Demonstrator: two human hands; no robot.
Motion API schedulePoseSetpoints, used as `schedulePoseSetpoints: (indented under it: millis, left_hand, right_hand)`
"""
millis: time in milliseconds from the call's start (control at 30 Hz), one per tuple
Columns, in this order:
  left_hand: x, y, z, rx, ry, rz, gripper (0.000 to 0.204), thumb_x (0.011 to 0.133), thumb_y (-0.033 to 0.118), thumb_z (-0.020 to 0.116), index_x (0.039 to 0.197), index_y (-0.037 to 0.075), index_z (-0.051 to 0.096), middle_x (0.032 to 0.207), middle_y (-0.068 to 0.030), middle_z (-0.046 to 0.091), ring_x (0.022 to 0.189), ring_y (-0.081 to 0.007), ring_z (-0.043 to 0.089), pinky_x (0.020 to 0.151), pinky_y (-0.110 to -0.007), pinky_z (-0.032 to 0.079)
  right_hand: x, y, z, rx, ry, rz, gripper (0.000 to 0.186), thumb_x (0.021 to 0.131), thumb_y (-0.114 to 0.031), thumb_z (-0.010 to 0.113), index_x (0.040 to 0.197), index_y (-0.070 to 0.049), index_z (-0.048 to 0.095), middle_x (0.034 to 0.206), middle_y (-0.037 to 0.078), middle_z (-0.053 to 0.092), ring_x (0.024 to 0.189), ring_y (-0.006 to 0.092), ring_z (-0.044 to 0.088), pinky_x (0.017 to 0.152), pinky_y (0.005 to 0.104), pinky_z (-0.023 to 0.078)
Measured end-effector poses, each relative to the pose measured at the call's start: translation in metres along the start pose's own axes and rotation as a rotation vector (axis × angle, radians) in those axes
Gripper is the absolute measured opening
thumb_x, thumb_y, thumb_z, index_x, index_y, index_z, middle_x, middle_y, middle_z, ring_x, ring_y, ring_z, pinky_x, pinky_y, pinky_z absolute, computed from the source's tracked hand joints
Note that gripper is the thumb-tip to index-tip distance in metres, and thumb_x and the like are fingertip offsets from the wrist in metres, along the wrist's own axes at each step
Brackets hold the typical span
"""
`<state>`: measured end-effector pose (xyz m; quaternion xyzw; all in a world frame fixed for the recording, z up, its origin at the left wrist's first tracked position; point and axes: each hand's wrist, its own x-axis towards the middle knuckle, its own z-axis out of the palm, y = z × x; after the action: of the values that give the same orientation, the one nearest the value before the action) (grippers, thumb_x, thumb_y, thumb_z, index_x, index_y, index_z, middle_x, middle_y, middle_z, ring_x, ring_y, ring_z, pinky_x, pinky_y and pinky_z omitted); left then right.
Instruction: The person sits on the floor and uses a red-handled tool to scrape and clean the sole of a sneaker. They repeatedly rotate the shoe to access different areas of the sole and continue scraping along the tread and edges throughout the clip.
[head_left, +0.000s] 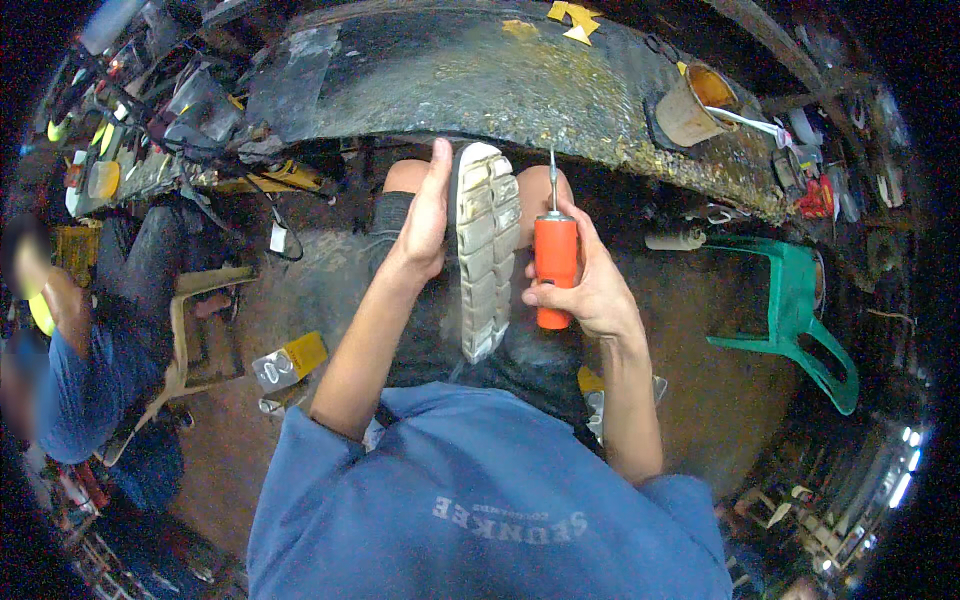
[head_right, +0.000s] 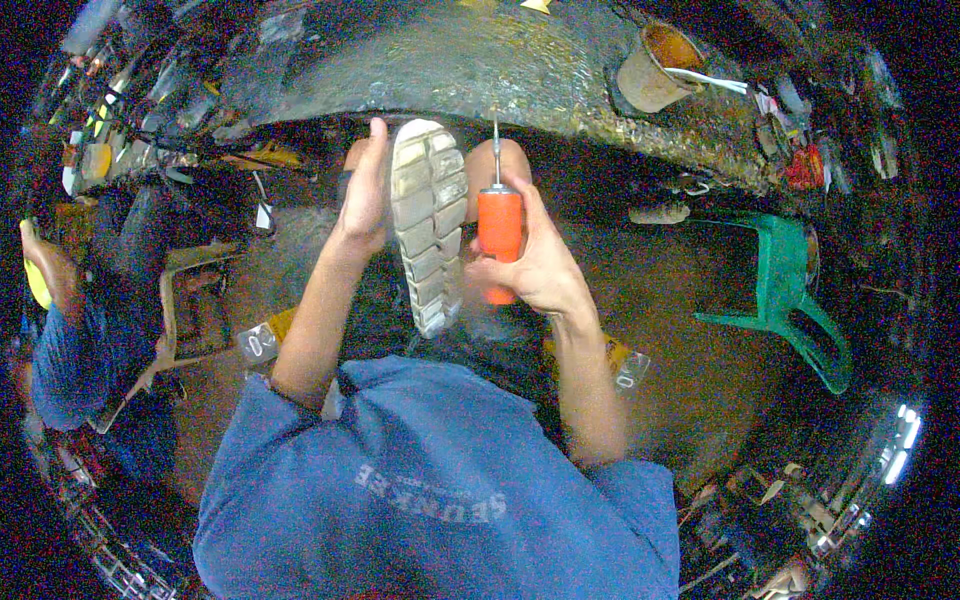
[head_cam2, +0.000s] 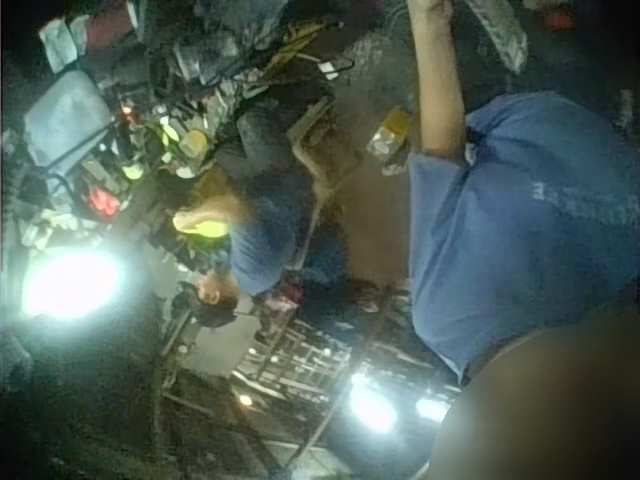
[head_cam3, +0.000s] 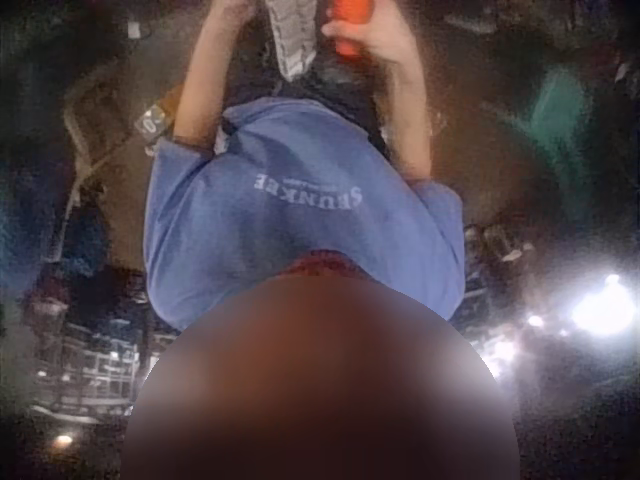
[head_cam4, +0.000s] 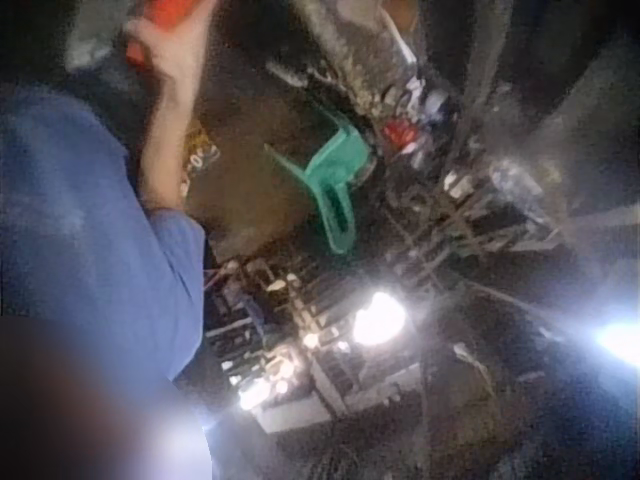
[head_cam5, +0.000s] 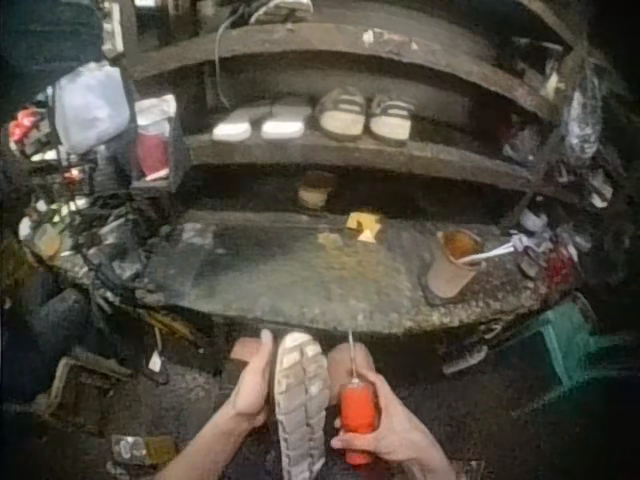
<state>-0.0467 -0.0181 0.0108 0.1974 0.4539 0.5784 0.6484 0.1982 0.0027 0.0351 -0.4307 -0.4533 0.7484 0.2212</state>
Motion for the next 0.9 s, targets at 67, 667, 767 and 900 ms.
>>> schedulePoseSetpoints:
  millis: [67,667,767,900]
  left_hand:
    - [0.005,-0.007,0.002,0.095,-0.027,0.048,0.083,0.119,0.073,0.028,0.146,0.006,0.069,0.136,-0.0087,0.077,0.124,-0.0214,0.073,0.113,-0.039,0.054]
    - [-0.049,0.021,0.052,0.225,0.147,0.309,0.026,0.107,0.007,0.079,0.132,0.001,0.074,0.128,-0.0092,0.078,0.114,-0.015,0.074,0.099,-0.029,0.059]
    - [-0.043,0.011,0.053,0.094,0.139,0.287,0.021,0.111,0.011,0.075,0.129,0.0,0.074,0.126,-0.012,0.079,0.11,-0.0184,0.076,0.1,-0.033,0.062]
    - [-0.039,-0.001,0.046,-0.278,0.037,0.283,0.018,0.113,0.013,0.072,0.125,0.001,0.074,0.119,-0.0119,0.079,0.108,-0.0221,0.077,0.095,-0.039,0.066]
  right_hand:
    - [0.0,0.004,0.003,-0.073,0.028,-0.076,0.121,0.071,0.008,0.096,0.173,-0.013,0.034,0.127,0.009,0.065,0.102,0.0203,0.073,0.091,0.0386,0.064]
    - [-0.01,-0.008,0.025,-0.522,0.075,-0.483,0.069,0.086,-0.013,0.094,0.146,-0.004,0.063,0.133,0.017,0.076,0.12,0.03,0.076,0.105,0.0424,0.059]
    - [-0.012,-0.009,0.027,-0.543,0.083,-0.525,0.065,0.088,-0.014,0.092,0.146,-0.007,0.063,0.132,0.021,0.078,0.119,0.04,0.08,0.101,0.0467,0.062]
    - [-0.019,-0.006,0.038,-0.582,0.142,-0.487,0.069,0.087,-0.012,0.094,0.148,-0.004,0.061,0.13,0.021,0.077,0.117,0.0359,0.079,0.1,0.0445,0.061]
